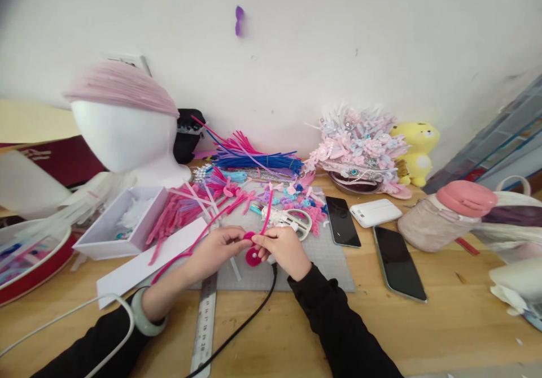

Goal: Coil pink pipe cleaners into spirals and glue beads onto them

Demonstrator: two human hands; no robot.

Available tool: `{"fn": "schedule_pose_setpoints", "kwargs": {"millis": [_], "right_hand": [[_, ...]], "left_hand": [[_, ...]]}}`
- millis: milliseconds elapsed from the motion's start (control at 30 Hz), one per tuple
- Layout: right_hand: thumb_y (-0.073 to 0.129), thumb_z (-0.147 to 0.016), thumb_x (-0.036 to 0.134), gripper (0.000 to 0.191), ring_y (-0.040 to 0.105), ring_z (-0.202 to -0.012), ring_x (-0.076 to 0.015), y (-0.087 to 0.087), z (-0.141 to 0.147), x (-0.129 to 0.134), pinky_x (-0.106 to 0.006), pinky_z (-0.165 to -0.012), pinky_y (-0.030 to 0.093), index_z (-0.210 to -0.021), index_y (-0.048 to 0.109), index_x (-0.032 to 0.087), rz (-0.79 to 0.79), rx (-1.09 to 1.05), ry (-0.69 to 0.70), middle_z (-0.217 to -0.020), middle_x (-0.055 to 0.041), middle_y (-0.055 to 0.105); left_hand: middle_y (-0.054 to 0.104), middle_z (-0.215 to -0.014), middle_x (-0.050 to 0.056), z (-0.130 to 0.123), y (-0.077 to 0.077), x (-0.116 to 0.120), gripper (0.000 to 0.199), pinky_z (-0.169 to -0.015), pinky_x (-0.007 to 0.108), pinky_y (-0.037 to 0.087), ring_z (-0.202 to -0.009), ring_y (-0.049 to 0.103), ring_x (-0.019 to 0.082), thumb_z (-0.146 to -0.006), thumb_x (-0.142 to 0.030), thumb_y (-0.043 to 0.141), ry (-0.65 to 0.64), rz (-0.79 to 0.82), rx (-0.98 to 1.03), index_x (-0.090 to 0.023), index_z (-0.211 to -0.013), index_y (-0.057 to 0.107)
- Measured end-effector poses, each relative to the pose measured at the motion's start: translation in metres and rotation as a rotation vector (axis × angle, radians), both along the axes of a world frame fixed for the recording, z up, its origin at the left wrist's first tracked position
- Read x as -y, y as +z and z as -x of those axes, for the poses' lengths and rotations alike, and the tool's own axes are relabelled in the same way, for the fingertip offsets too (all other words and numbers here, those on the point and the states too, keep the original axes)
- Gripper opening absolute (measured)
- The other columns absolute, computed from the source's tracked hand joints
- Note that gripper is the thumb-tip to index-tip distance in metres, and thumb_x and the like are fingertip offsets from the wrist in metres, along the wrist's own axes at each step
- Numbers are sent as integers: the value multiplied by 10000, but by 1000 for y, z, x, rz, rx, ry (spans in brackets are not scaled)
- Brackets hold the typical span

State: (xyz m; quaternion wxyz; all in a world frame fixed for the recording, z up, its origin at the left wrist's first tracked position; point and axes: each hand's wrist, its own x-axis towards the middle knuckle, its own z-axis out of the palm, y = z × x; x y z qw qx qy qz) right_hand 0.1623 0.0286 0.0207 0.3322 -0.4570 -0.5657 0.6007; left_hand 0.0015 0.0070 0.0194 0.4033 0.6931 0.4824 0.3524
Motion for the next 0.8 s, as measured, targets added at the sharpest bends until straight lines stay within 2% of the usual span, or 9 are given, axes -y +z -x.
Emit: {"fn": "schedule_pose_setpoints", "kwargs": {"millis": [100,167,267,367,467,567,800], "right_hand": [[632,-597,346,261,493,-350,-84,0,-2,0,-197,-384,403,-451,580,136,-22,108,82,-381,17,539],[632,-595,341,275,496,-348,-89,-1,-2,0,-198,-378,404,-418,561,143,-30,146,106,-368,17,530],[630,-600,340,271,492,-341,-87,0,-1,0,-197,-372,394,-427,559,143,-20,117,52,-376,18,536],[633,-607,343,238,501,-359,-85,1,1,1,-200,-395,396,-498,591,136,-17,-13,-77,-415,15,561],[630,-625,342,226,513,-387,-81,-3,8,4,-198,-417,399,-552,604,130,-9,-178,-197,-455,11,577],[630,-633,333,224,512,-393,-76,-9,16,7,-197,-425,408,-559,602,124,33,-289,-221,-461,10,575],[662,-598,290,174,517,-410,-70,-8,19,10,-191,-418,423,-616,627,120,84,-322,-234,-521,10,595]], "left_hand": [[538,-569,-6,3,-1,0,211,-548,211,323,-558,469,125,-726,-272,480,-114,-64,-121,-180,-569,588],[535,-540,-7,2,-1,1,203,-529,210,315,-529,465,122,-713,-254,492,-133,-82,-151,-189,-549,592],[539,-544,-11,-2,0,2,193,-520,209,317,-529,463,122,-702,-259,504,-34,-63,-118,-190,-541,584],[546,-561,-17,-9,3,5,199,-531,208,338,-545,466,120,-719,-297,486,103,38,56,-177,-595,586],[553,-568,-20,-16,1,7,221,-563,208,365,-557,478,114,-731,-324,480,133,140,287,-159,-620,577],[550,-558,-21,-18,-3,7,245,-582,213,379,-559,484,111,-731,-346,486,154,173,421,-151,-604,561],[568,-605,-6,-12,-6,3,234,-620,230,379,-596,489,123,-697,-361,530,270,167,390,-141,-655,596]]}}
